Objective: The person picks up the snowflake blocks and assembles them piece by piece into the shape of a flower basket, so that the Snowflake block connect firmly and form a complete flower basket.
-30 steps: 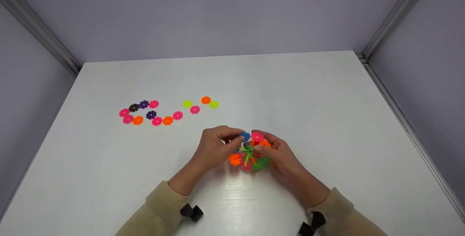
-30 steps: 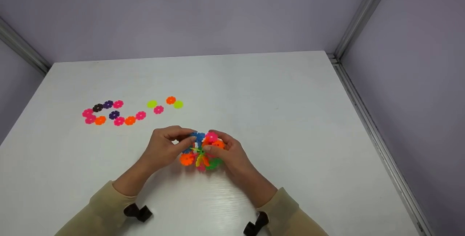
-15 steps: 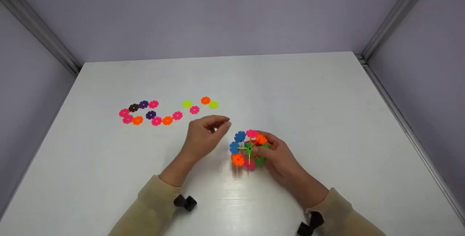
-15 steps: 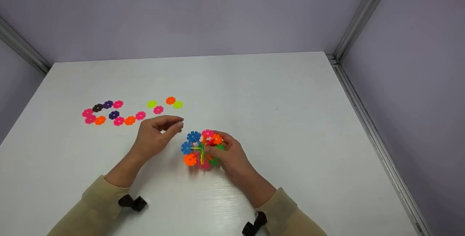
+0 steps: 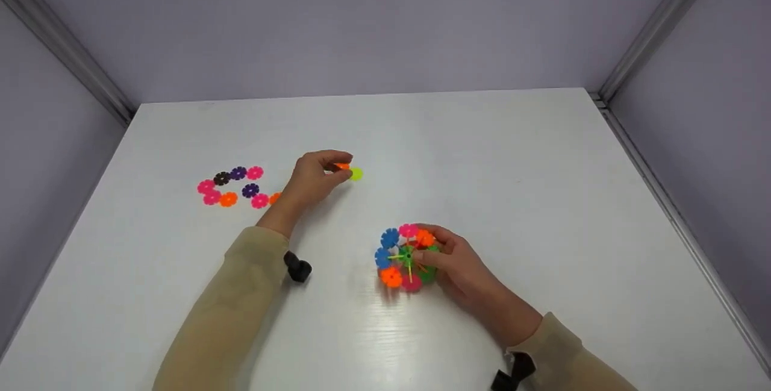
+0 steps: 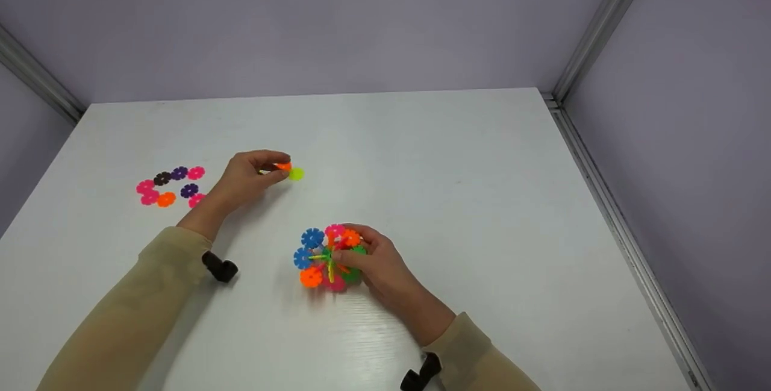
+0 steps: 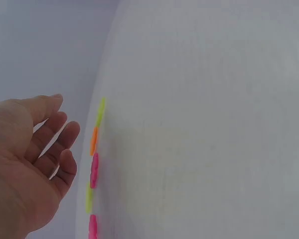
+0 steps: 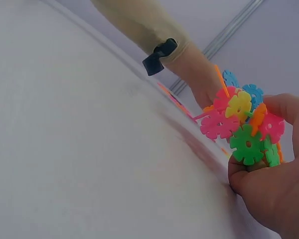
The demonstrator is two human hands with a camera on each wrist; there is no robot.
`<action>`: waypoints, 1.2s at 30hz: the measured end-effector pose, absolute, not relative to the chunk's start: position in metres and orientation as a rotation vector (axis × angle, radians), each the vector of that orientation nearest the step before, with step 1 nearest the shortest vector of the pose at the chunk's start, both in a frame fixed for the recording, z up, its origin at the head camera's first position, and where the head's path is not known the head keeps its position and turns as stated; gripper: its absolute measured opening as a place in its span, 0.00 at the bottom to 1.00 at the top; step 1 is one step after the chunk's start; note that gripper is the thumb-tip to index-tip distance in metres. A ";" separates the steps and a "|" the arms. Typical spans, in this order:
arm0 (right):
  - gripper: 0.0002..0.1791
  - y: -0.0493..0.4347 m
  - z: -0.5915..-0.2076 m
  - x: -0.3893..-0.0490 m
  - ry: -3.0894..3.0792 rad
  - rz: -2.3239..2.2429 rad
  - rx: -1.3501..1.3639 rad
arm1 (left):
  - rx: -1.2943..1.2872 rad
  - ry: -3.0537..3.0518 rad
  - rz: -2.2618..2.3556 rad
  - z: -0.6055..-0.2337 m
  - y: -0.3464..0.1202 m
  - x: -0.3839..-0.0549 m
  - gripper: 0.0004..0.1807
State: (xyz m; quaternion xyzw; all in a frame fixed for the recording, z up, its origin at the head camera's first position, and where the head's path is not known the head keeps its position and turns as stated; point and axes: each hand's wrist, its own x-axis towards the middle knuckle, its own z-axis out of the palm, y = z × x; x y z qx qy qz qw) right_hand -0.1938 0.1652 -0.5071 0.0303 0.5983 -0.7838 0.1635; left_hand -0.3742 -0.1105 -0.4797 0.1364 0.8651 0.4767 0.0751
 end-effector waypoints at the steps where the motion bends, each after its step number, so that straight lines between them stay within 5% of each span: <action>1: 0.36 0.165 -0.507 -0.194 1.706 -2.230 0.083 | 0.396 2.580 1.411 -0.480 -0.110 -0.377 0.21; 22: 0.36 0.169 -0.506 -0.194 1.713 -2.181 0.026 | 0.498 2.631 1.176 -0.485 -0.096 -0.385 0.25; 29: 0.35 0.168 -0.507 -0.194 1.714 -2.179 0.029 | 0.466 2.652 1.228 -0.476 -0.096 -0.363 0.11; 36: 0.36 0.166 -0.506 -0.194 1.736 -2.159 0.087 | 0.586 2.554 1.437 -0.454 -0.084 -0.316 0.13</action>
